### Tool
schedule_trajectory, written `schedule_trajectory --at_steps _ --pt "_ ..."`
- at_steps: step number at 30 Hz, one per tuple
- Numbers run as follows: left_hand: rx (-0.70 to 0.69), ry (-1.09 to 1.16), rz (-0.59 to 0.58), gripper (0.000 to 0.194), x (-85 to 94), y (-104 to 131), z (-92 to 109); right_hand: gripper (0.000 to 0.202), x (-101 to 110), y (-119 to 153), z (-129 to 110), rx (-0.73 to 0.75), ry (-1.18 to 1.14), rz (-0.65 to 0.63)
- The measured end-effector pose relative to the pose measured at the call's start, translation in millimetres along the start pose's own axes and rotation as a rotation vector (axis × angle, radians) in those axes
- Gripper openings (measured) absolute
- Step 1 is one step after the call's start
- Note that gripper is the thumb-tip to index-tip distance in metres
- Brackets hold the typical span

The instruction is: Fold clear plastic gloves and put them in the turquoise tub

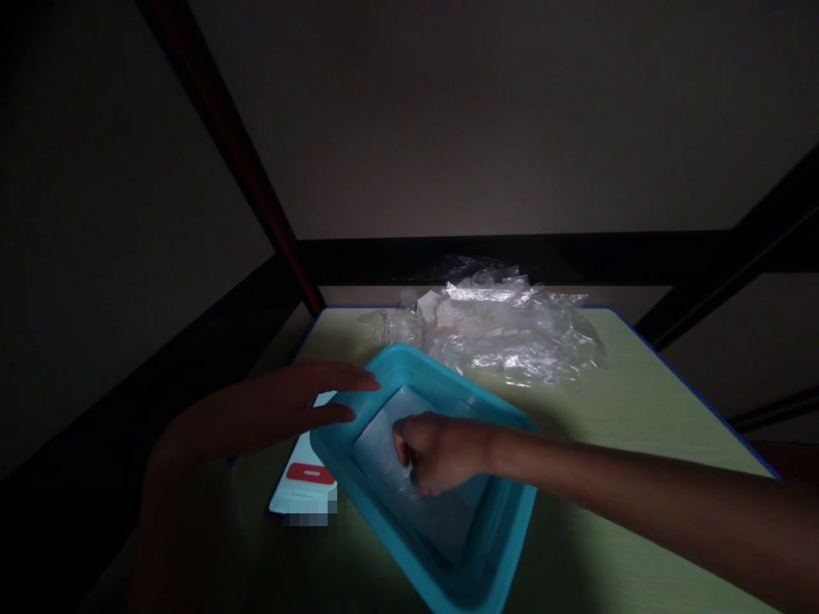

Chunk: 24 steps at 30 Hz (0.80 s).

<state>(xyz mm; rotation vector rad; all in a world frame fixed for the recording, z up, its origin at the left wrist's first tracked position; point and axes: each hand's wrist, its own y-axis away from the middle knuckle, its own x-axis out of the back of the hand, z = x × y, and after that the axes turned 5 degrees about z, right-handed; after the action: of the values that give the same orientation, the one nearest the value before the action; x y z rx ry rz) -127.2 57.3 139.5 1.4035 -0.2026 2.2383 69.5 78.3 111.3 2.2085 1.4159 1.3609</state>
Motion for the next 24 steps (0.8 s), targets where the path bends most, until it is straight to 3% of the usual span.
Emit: schedule_trajectory --at_steps 8,16,24 --pt "-0.011 0.011 0.018 0.033 -0.3 0.0 -2.0 0.019 -3.9 0.8 9.3 0.114 -0.008 0.096" --pt "-0.009 0.007 0.02 0.035 -2.4 -0.2 -3.7 0.023 -1.6 -5.1 6.4 0.087 -0.1 0.027" --pt "-0.017 0.019 0.019 0.035 -2.3 0.4 -3.6 0.024 -9.1 -13.4 0.8 0.201 0.223 0.144"
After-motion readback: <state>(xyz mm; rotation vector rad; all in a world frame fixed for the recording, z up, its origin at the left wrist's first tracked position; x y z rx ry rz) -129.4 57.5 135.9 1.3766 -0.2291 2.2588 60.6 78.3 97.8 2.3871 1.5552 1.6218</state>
